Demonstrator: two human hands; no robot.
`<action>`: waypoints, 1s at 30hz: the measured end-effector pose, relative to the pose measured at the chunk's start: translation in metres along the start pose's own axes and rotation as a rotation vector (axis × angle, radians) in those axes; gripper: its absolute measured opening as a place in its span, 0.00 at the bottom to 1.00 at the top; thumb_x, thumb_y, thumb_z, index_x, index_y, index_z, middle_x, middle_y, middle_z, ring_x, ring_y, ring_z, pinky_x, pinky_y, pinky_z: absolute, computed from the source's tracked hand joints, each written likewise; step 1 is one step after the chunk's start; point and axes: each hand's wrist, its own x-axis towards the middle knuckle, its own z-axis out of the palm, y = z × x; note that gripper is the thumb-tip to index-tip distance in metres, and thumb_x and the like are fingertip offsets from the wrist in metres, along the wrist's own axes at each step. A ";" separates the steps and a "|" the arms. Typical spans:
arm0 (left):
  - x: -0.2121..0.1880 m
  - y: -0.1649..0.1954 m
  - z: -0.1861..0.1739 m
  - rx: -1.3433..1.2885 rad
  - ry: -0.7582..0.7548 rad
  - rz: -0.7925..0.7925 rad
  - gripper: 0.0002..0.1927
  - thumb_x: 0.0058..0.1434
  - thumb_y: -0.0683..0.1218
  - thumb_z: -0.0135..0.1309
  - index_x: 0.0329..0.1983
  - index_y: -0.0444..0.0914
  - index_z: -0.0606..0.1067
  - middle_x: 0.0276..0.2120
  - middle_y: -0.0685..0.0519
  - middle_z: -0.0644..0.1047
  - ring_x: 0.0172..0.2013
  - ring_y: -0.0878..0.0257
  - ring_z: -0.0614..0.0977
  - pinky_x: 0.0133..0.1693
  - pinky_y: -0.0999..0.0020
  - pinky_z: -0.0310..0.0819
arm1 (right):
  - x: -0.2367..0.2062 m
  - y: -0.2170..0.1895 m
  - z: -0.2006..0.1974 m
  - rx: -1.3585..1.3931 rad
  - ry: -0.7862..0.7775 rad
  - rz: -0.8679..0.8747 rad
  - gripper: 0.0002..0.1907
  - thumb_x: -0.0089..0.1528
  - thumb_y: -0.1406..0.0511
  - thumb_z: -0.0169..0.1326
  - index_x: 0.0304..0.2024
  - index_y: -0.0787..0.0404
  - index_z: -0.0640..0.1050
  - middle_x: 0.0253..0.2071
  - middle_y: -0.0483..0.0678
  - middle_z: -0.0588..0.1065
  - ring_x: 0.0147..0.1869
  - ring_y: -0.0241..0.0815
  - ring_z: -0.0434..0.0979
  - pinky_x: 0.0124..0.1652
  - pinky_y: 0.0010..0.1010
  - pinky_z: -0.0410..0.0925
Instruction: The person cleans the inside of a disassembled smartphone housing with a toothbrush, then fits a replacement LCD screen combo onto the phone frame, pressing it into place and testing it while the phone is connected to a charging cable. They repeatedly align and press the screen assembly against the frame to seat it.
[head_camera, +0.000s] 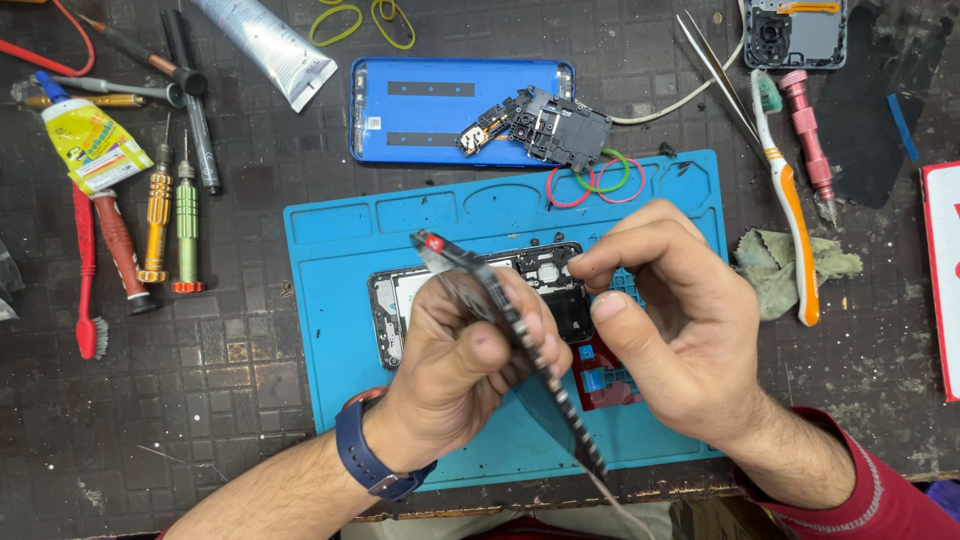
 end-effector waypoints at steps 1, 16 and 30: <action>-0.001 0.002 0.001 0.052 0.028 0.011 0.19 0.66 0.48 0.68 0.50 0.31 0.76 0.37 0.47 0.81 0.42 0.57 0.83 0.48 0.60 0.79 | 0.000 0.000 0.000 0.017 0.003 0.014 0.11 0.70 0.68 0.53 0.52 0.69 0.74 0.45 0.48 0.69 0.48 0.34 0.69 0.51 0.23 0.66; 0.007 0.014 0.027 0.386 0.243 0.085 0.13 0.66 0.45 0.63 0.48 0.33 0.79 0.39 0.50 0.83 0.41 0.64 0.83 0.46 0.65 0.81 | -0.001 0.000 -0.005 0.358 -0.139 0.310 0.18 0.63 0.69 0.57 0.53 0.67 0.71 0.41 0.47 0.73 0.45 0.33 0.74 0.44 0.24 0.71; 0.009 0.008 0.005 0.310 0.207 0.033 0.14 0.68 0.50 0.63 0.45 0.35 0.77 0.38 0.54 0.80 0.39 0.68 0.80 0.41 0.69 0.77 | -0.004 -0.003 -0.003 0.271 -0.151 0.192 0.15 0.59 0.74 0.65 0.47 0.68 0.75 0.42 0.48 0.76 0.45 0.33 0.76 0.47 0.26 0.72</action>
